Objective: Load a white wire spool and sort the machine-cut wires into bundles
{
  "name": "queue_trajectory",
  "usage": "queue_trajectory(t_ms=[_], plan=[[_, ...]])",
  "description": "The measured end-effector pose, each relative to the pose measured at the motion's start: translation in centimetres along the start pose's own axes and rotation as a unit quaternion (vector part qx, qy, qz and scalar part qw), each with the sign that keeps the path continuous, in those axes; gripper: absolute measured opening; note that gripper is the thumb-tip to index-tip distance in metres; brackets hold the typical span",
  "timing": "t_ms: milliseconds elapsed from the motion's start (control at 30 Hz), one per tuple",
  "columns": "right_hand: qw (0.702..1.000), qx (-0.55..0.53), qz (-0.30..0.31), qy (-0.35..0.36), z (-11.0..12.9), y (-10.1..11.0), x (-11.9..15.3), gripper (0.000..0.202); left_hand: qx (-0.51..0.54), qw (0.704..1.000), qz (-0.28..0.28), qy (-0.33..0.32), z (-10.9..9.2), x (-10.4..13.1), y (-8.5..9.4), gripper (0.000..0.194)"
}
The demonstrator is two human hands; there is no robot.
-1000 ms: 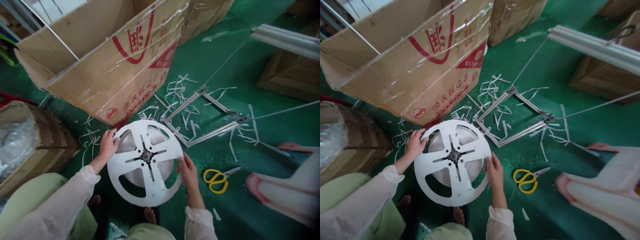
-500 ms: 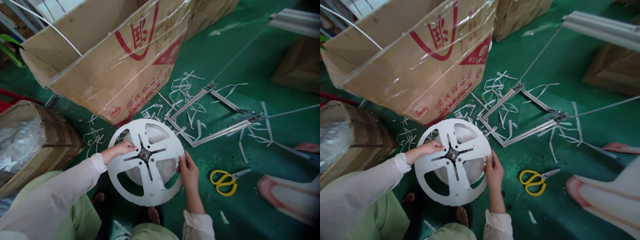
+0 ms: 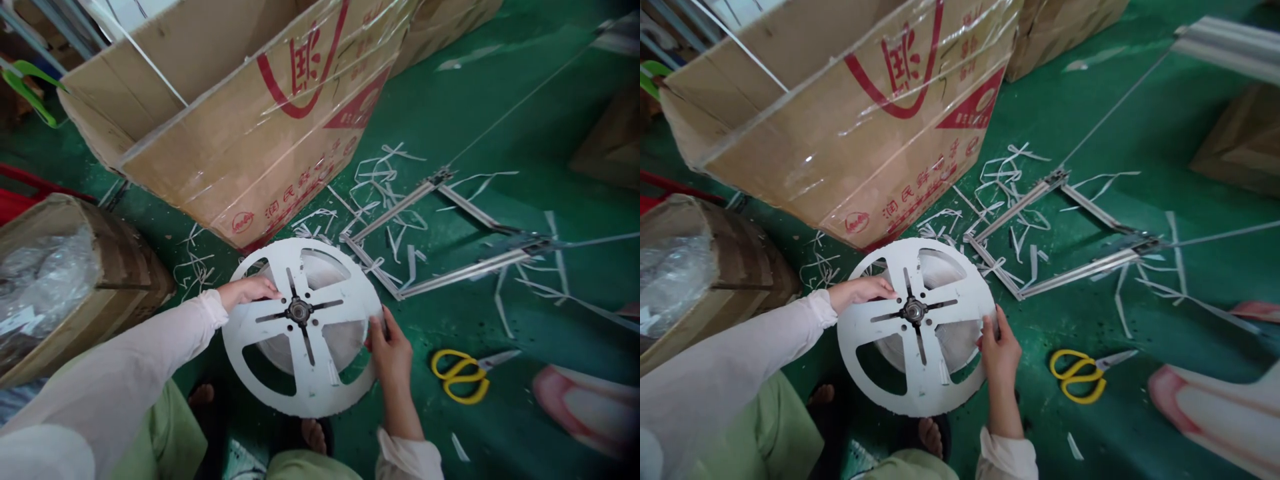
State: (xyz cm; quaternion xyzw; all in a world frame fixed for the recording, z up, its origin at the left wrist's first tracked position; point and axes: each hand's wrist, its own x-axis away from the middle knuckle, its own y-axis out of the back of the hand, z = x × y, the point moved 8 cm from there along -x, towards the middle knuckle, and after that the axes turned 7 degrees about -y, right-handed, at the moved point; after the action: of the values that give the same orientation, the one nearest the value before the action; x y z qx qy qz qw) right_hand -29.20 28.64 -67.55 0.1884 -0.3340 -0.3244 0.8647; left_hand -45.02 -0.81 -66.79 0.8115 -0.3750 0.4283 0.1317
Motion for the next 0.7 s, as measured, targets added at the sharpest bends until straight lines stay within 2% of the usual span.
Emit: queue_trajectory(t_ms=[267,367,500,600,700], plan=[[1.0,0.019,0.007,0.011,0.3,-0.1,-0.5,0.068,0.0,0.999,-0.018,-0.029,0.4,-0.8,0.8,0.032],[1.0,0.016,0.005,0.011,0.1,-0.1,-0.3,0.067,-0.006,0.999,-0.007,-0.038,0.6,-0.7,0.6,0.033],[1.0,0.01,-0.014,0.001,-0.6,-0.1,-0.1,0.063,-0.048,0.996,-0.006,-0.08,0.2,-0.6,0.3,0.033],[1.0,0.006,-0.011,-0.003,-0.6,-0.2,-0.1,0.062,-0.101,0.986,-0.042,-0.127,-0.7,-0.1,1.0,0.03],[0.994,0.044,-0.05,0.086,1.6,0.7,1.0,0.063,-0.151,0.974,-0.06,-0.156,-1.4,0.8,1.7,0.03]])
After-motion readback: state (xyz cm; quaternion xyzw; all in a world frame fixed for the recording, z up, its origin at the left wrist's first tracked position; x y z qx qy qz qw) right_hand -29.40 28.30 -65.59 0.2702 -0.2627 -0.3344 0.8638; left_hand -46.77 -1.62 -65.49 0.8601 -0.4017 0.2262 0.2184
